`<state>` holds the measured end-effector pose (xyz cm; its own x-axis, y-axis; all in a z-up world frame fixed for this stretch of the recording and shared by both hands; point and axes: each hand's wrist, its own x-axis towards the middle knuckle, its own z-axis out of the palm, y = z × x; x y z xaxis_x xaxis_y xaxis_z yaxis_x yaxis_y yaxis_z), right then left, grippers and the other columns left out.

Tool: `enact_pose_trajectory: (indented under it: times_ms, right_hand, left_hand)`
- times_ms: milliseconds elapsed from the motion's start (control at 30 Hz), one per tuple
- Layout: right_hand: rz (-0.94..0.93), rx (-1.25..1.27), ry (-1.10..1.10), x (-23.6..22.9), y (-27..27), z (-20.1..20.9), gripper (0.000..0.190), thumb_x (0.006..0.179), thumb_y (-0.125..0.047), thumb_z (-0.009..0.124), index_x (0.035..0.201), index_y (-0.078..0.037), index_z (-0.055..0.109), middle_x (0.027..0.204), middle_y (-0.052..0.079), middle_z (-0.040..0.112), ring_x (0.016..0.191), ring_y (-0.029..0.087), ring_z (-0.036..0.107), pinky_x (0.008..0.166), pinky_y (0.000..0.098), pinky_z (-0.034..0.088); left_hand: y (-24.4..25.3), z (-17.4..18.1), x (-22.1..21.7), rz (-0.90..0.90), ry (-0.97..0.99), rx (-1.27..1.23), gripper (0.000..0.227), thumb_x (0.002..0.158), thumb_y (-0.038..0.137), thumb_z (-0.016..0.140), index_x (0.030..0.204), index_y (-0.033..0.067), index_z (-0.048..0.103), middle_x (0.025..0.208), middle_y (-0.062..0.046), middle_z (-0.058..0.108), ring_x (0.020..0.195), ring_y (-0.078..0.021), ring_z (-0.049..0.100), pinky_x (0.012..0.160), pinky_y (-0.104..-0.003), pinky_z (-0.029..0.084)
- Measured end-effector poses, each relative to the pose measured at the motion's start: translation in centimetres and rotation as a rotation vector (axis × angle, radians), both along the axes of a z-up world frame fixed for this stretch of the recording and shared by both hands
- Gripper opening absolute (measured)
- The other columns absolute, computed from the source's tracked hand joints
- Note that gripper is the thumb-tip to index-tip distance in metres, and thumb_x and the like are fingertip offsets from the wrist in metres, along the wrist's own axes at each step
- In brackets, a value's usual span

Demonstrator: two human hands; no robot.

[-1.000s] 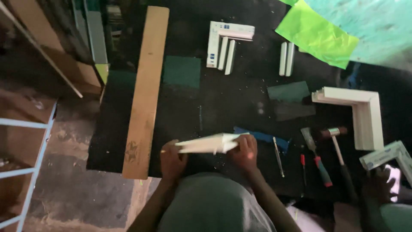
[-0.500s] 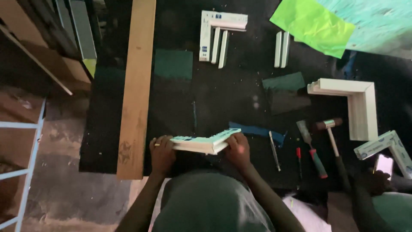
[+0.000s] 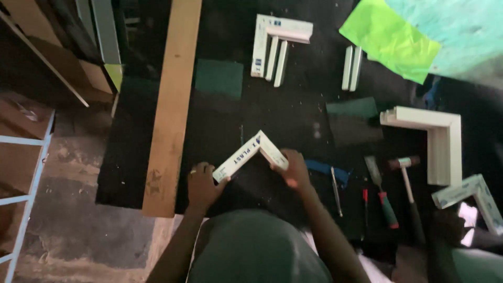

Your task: Marking and measuring dark panels and frame components on a workbench.

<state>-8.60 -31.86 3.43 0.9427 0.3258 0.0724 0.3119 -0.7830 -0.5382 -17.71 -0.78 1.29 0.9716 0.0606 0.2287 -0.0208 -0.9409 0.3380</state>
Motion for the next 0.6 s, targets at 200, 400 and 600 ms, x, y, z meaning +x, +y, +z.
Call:
enact_pose_trajectory:
  times_ms: [200, 400, 600]
  right_hand:
    - [-0.059, -0.016, 0.056, 0.1, -0.3, 0.4, 0.053, 0.082, -0.029, 0.08, 0.127, -0.006, 0.065, 0.12, 0.017, 0.066, 0.114, 0.037, 0.059, 0.099, 0.0474, 0.047]
    - [0.036, -0.111, 0.046, 4.4, 0.8, 3.0, 0.049, 0.086, -0.023, 0.076, 0.131, -0.007, 0.065, 0.127, 0.016, 0.066, 0.117, 0.036, 0.059, 0.097, 0.0496, 0.045]
    - [0.039, -0.026, 0.056, 10.2, 1.6, 1.1, 0.035, 0.09, -0.035, 0.08, 0.112, -0.008, 0.074, 0.117, 0.014, 0.074, 0.111, 0.034, 0.067, 0.094, 0.0472, 0.053]
  left_hand:
    - [-1.3, -1.5, 0.2, 0.015, 0.065, -0.2, 0.071, 0.077, 0.049, 0.079, 0.124, -0.0013, 0.063, 0.116, -0.02, 0.066, 0.106, -0.0373, 0.064, 0.091, -0.049, 0.051]
    - [-3.4, -2.1, 1.1, 0.027, 0.413, -0.223, 0.073, 0.081, 0.069, 0.071, 0.112, 0.0034, 0.065, 0.081, -0.017, 0.072, 0.072, -0.0329, 0.072, 0.062, -0.046, 0.056]
    - [-4.0, -4.0, 2.8, -0.004, 0.178, -0.17, 0.076, 0.078, 0.07, 0.072, 0.108, 0.0005, 0.067, 0.068, -0.015, 0.072, 0.053, -0.0284, 0.069, 0.047, -0.043, 0.055]
